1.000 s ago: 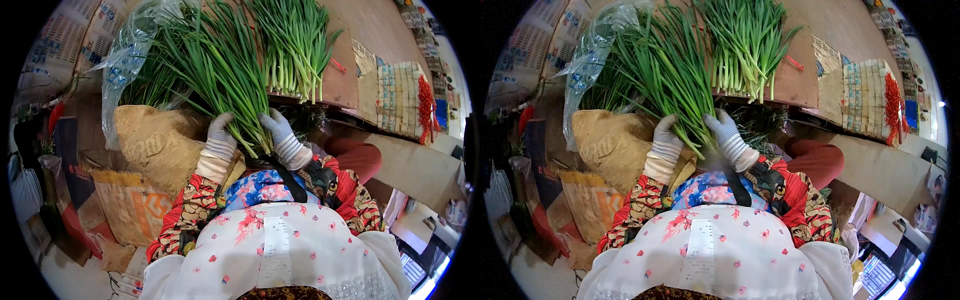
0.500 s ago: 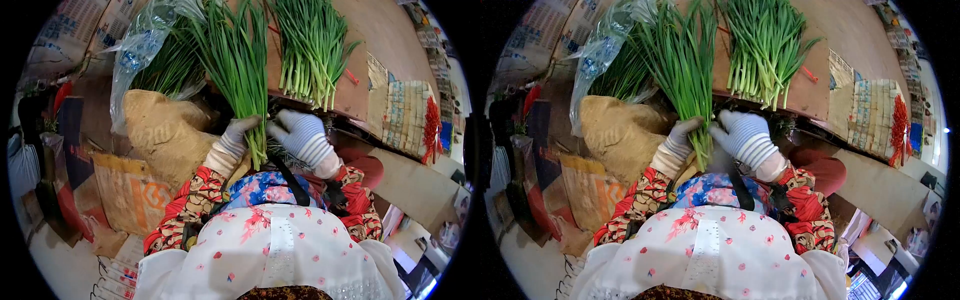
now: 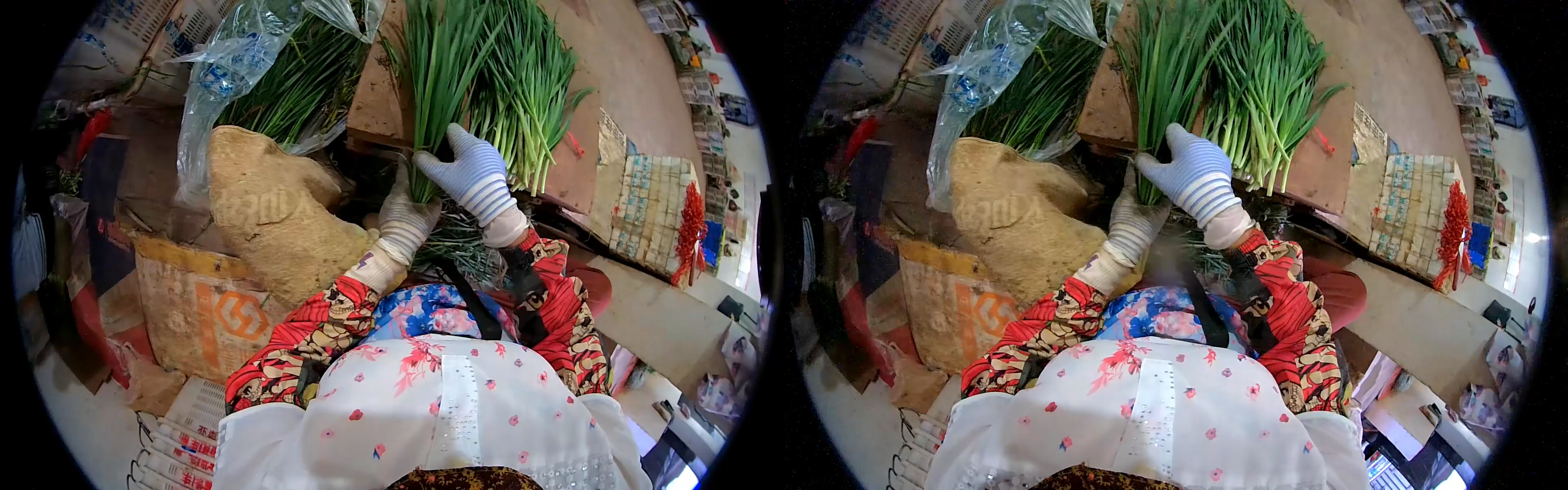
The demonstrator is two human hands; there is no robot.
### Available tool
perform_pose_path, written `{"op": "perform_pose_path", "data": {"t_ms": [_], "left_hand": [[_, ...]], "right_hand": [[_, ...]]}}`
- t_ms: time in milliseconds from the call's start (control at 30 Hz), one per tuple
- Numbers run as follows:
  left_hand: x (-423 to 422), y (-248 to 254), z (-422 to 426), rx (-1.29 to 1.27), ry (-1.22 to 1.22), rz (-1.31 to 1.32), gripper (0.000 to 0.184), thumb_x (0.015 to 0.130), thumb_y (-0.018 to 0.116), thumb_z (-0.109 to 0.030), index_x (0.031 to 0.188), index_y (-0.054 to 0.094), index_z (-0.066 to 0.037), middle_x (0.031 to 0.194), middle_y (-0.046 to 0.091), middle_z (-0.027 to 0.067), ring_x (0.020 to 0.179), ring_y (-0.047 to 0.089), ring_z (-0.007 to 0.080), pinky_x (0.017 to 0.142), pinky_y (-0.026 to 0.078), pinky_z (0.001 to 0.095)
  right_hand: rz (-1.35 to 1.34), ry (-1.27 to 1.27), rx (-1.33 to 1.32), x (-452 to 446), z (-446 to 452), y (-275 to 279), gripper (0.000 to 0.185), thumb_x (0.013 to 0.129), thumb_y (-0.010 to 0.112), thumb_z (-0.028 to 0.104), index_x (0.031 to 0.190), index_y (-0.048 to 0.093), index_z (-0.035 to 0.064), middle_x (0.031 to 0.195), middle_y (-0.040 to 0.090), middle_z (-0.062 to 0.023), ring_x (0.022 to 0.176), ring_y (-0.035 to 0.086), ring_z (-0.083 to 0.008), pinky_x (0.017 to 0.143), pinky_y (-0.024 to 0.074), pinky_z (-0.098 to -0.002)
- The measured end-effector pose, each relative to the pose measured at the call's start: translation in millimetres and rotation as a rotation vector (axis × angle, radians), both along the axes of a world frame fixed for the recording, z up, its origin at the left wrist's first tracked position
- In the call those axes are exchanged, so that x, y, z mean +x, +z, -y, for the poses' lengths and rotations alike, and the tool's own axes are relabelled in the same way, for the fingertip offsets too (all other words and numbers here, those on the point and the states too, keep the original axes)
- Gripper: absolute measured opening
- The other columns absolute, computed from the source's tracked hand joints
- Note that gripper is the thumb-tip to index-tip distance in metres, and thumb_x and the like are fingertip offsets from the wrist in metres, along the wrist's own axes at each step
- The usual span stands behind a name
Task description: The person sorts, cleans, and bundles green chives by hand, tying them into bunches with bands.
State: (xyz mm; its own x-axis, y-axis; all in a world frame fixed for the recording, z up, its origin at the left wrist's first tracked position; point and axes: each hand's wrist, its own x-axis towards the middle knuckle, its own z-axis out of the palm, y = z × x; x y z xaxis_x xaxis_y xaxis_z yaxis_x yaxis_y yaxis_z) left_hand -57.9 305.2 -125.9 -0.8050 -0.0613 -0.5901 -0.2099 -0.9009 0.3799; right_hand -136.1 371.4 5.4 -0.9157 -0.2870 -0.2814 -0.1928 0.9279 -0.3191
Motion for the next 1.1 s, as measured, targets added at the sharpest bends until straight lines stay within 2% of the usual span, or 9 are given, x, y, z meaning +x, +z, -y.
{"op": "perform_pose_path", "data": {"t_ms": [33,167,367,467,567,633,867,967,1100], "left_hand": [[-4.1,11.4,4.0,0.599,0.15,0.209,0.045,0.094,0.049,-0.039,0.129,0.046,-0.011,0.127,0.052,0.0118,0.117,0.047,0.0286,0.102,0.037,0.0465],[-2.3,17.7,5.7,0.619,0.112,0.211,0.047,0.091,0.053,-0.041,0.127,0.048,-0.011,0.125,0.054,0.0115,0.116,0.049,0.0288,0.102,0.037,0.0467],[9.1,-28.4,-2.4,0.25,-0.105,-0.211,0.075,0.088,0.053,-0.02,0.145,0.007,-0.004,0.13,0.051,0.0112,0.12,0.048,0.0214,0.103,0.035,0.0301],[10.5,-25.8,-5.1,-0.787,-0.424,-0.227,0.078,0.087,0.055,-0.018,0.145,0.005,-0.004,0.132,0.05,0.0108,0.121,0.046,0.0199,0.102,0.035,0.0298],[6.8,-26.7,-6.8,-0.61,-0.285,-0.202,0.065,0.092,0.051,-0.022,0.145,0.015,-0.007,0.13,0.051,0.0075,0.119,0.047,0.0187,0.1,0.037,0.0314],[-5.0,30.7,7.7,0.609,0.16,0.187,0.05,0.096,0.046,-0.023,0.141,0.028,-0.01,0.127,0.053,0.005,0.115,0.049,0.0189,0.097,0.039,0.0324],[5.2,-4.9,-2.0,0.691,0.136,-0.004,0.055,0.093,0.052,-0.021,0.141,0.029,-0.01,0.122,0.057,0.0052,0.111,0.052,0.0202,0.095,0.041,0.0309],[11.2,-12.1,-8.7,-0.766,-0.247,-0.242,0.068,0.088,0.055,-0.02,0.144,0.019,-0.007,0.123,0.056,0.0081,0.112,0.051,0.0216,0.096,0.04,0.0304],[12.8,23.2,8.5,-0.993,-0.569,-0.063,0.077,0.082,0.057,-0.013,0.144,0.013,-0.003,0.117,0.058,0.0102,0.108,0.054,0.0228,0.094,0.042,0.0284]], "right_hand": [[-0.001,-0.002,0.004,2.0,-2.1,-1.5,0.055,0.069,0.07,0.049,0.094,0.053,0.0031,0.082,0.063,-0.0203,0.076,0.062,-0.0389,0.067,0.0498,-0.0446],[-0.335,-0.062,-0.179,8.6,-8.0,-10.7,0.079,0.063,0.078,0.041,0.125,0.047,0.0039,0.105,0.059,-0.021,0.092,0.06,-0.0359,0.076,0.0491,-0.0422],[-0.67,0.203,-0.159,12.7,4.2,10.9,0.087,0.056,0.079,0.02,0.135,0.042,0.0132,0.105,0.053,-0.0138,0.092,0.054,-0.0316,0.076,0.0458,-0.0399],[-0.83,0.233,-0.119,7.8,6.6,10.3,0.081,0.055,0.076,0.022,0.131,0.047,0.0191,0.116,0.051,-0.0128,0.107,0.048,-0.0307,0.085,0.0401,-0.0418],[-0.96,0.299,0.0,5.9,6.9,16.0,0.065,0.055,0.075,0.026,0.117,0.056,0.0191,0.125,0.048,-0.0107,0.118,0.041,-0.0306,0.093,0.0337,-0.0444],[-0.906,0.338,0.049,4.8,5.8,16.7,0.053,0.056,0.075,0.027,0.107,0.062,0.0185,0.129,0.046,-0.0092,0.123,0.038,-0.0303,0.097,0.0301,-0.0456],[-0.63,0.298,0.07,4.9,8.0,12.0,0.02,0.06,0.072,0.022,0.075,0.066,0.0106,0.118,0.057,-0.0049,0.117,0.045,-0.029,0.098,0.0286,-0.0475],[-0.704,0.315,0.035,-3.4,5.6,21.4,0.018,0.06,0.071,0.02,0.074,0.065,0.0105,0.115,0.058,-0.003,0.115,0.046,-0.0267,0.097,0.0301,-0.0466],[-0.816,0.282,-0.249,-16.0,-5.1,72.6,0.015,0.06,0.073,0.012,0.071,0.062,0.0095,0.106,0.062,-0.0037,0.103,0.054,-0.027,0.092,0.0368,-0.042]]}}
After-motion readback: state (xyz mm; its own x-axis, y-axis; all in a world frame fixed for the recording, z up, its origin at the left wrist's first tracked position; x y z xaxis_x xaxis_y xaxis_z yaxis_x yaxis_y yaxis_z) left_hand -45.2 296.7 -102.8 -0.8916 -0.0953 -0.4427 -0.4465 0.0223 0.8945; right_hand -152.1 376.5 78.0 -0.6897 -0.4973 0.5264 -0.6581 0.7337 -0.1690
